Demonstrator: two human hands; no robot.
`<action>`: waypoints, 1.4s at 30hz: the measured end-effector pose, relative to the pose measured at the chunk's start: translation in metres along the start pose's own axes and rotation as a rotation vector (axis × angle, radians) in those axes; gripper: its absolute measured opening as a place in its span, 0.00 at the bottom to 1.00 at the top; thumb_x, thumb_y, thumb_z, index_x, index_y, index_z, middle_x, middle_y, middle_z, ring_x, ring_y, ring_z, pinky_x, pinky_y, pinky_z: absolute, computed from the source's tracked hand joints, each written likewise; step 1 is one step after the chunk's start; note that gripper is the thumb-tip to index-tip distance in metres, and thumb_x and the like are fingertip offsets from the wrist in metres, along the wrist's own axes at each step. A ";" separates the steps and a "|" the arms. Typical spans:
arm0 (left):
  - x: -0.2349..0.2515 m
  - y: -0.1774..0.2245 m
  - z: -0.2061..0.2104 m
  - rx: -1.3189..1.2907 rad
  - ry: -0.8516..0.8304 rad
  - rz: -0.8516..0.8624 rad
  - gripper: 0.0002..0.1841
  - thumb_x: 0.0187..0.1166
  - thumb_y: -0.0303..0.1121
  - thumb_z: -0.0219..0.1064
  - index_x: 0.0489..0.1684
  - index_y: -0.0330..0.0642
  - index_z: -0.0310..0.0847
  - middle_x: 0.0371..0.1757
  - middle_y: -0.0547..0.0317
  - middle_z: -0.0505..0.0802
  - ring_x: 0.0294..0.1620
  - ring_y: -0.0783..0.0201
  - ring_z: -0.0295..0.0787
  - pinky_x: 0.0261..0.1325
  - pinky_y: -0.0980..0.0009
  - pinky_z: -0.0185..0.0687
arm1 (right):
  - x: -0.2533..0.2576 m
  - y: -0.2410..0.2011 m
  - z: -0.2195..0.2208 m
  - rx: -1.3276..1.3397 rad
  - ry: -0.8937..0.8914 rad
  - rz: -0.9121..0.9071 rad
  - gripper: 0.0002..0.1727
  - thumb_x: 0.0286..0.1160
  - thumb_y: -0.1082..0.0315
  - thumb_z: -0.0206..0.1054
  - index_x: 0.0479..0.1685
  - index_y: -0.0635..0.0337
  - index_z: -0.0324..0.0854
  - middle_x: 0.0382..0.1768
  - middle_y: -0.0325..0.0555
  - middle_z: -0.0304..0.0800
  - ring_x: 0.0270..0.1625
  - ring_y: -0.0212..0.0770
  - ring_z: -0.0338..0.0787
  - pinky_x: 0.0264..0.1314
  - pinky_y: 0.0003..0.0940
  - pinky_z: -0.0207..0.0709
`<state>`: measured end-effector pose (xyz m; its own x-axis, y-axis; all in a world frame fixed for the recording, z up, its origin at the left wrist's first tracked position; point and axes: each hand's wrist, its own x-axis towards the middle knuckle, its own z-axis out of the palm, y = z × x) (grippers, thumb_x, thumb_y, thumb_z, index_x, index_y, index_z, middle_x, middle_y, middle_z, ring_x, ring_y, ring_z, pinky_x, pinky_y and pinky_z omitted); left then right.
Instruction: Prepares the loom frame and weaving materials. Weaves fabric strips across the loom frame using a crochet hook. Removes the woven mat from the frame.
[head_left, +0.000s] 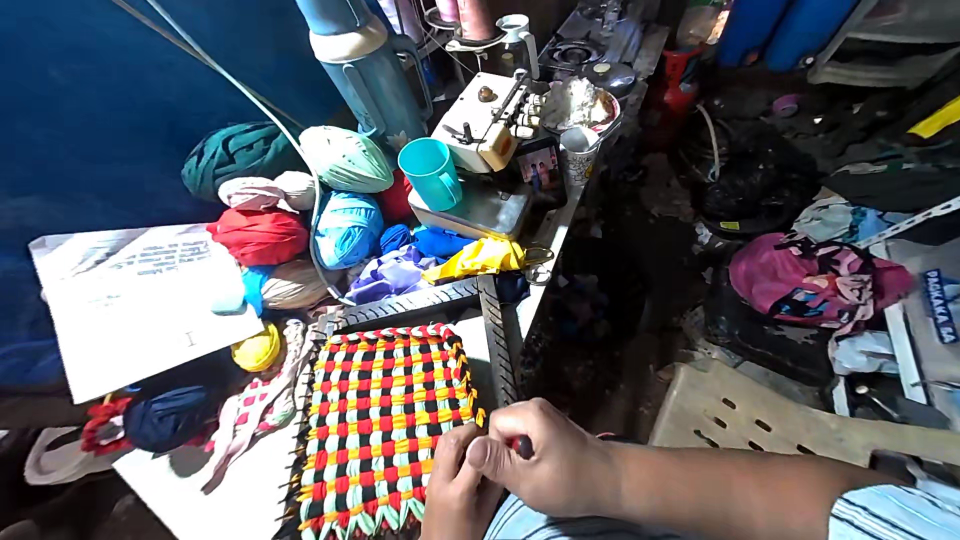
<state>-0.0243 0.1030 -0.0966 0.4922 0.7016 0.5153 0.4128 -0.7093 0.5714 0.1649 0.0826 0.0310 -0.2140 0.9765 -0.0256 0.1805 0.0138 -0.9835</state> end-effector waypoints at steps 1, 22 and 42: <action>0.000 -0.001 -0.001 -0.014 -0.004 -0.015 0.13 0.76 0.44 0.71 0.44 0.45 0.85 0.46 0.52 0.89 0.57 0.65 0.85 0.68 0.77 0.77 | 0.005 -0.004 -0.004 -0.026 -0.073 0.030 0.24 0.88 0.57 0.61 0.28 0.72 0.77 0.26 0.51 0.75 0.31 0.38 0.74 0.35 0.32 0.67; -0.003 0.000 0.002 0.008 -0.007 -0.053 0.08 0.72 0.35 0.68 0.32 0.40 0.89 0.44 0.50 0.97 0.51 0.65 0.94 0.60 0.76 0.86 | 0.048 0.028 -0.013 0.316 0.245 0.252 0.11 0.86 0.65 0.60 0.53 0.65 0.69 0.35 0.40 0.76 0.30 0.28 0.80 0.39 0.25 0.81; -0.006 -0.004 -0.001 -0.134 0.017 -0.039 0.07 0.76 0.35 0.69 0.33 0.44 0.88 0.47 0.56 0.95 0.55 0.72 0.91 0.62 0.81 0.83 | 0.010 0.032 -0.010 0.675 0.363 0.063 0.14 0.87 0.69 0.48 0.32 0.50 0.73 0.23 0.26 0.84 0.33 0.26 0.88 0.52 0.29 0.85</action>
<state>-0.0297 0.1018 -0.1008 0.4640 0.7307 0.5009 0.3252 -0.6664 0.6709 0.1778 0.0947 0.0007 0.1265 0.9822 -0.1389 -0.4681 -0.0644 -0.8813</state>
